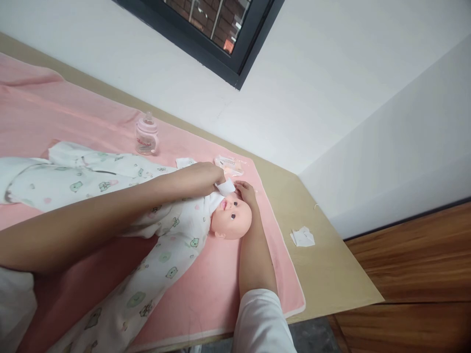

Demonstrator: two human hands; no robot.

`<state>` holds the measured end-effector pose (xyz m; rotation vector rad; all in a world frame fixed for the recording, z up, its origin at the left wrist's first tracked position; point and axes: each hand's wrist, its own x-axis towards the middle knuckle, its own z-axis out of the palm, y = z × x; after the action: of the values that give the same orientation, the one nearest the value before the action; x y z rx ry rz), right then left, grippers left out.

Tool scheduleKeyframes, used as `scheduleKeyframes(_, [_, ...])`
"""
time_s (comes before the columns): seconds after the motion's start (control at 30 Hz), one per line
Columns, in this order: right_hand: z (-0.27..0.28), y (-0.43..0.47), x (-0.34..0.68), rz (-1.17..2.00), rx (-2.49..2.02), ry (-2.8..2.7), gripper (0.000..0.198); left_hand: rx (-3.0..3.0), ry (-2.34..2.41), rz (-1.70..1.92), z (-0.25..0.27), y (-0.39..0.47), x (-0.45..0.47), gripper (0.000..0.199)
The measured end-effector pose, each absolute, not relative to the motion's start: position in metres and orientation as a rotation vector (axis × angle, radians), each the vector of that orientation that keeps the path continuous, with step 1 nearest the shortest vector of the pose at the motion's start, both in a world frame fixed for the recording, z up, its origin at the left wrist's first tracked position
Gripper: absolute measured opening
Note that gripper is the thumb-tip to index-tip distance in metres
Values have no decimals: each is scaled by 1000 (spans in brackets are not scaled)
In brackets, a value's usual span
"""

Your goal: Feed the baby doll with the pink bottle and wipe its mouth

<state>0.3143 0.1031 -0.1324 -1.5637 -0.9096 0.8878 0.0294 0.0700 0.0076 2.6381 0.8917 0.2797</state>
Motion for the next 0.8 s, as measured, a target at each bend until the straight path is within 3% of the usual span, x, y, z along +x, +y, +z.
scheduleKeyframes(0.3, [-127, 99, 311, 907, -1552, -913, 19, 2599, 876, 360, 7, 76, 24, 17])
scheduleKeyframes(0.47, [-129, 100, 312, 903, -1565, -899, 18, 2560, 743, 360, 8, 78, 19, 6])
scheduleKeyframes(0.8, [-126, 99, 311, 897, -1575, -895, 13, 2503, 623, 278, 8, 70, 20, 19])
